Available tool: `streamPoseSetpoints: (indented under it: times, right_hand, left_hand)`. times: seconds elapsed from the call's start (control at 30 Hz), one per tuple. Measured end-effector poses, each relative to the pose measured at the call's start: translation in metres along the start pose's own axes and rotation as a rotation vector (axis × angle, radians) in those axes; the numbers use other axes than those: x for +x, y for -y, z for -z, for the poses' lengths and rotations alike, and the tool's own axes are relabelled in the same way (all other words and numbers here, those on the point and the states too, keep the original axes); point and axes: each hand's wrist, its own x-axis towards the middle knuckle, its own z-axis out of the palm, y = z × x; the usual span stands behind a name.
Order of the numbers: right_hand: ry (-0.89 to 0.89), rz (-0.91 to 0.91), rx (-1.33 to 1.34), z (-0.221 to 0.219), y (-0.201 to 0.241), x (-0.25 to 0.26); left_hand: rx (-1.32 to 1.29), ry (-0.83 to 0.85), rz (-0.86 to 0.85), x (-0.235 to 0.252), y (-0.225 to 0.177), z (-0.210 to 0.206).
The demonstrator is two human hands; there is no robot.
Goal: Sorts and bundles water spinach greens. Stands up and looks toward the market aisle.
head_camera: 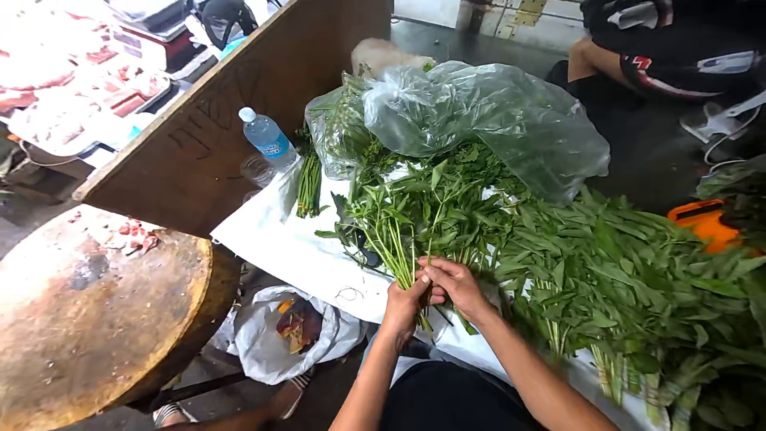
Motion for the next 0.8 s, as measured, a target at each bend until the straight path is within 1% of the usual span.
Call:
streamPoseSetpoints:
  times: [0.07,0.13,0.27,0.37,0.47,0.6,0.67,0.8]
  right_hand:
    - [-0.021,-0.017,-0.051,-0.001,0.002,-0.001]
    - [-0.069,-0.044,-0.094,-0.004,0.003,-0.001]
    - [-0.132,-0.079,-0.169,-0.002,0.001,0.002]
    - [-0.144,-0.172,-0.278,0.005,-0.008,0.008]
    - [-0.15,-0.266,-0.342,0.016,-0.033,0.018]
    - [-0.156,-0.248,-0.22,0.018,-0.043,0.014]
    - [-0.142,-0.228,-0.149,0.015,-0.039,0.01]
    - [-0.096,-0.168,-0.099,0.009,-0.027,0.009]
  left_hand:
    - [-0.026,-0.023,-0.002,-0.001,-0.001,0.002]
    - [-0.042,-0.084,-0.02,-0.001,-0.002,0.001]
    - [-0.064,-0.163,-0.095,0.002,0.0,0.01]
    - [-0.065,-0.174,-0.112,-0.002,-0.007,0.018]
    - [-0.079,-0.137,-0.121,-0.012,-0.017,0.024]
    - [-0.118,-0.055,-0.175,-0.017,-0.021,0.04]
    - [-0.123,-0.022,-0.168,-0.017,-0.023,0.049]
    - [-0.143,0.001,-0.158,-0.014,-0.025,0.059]
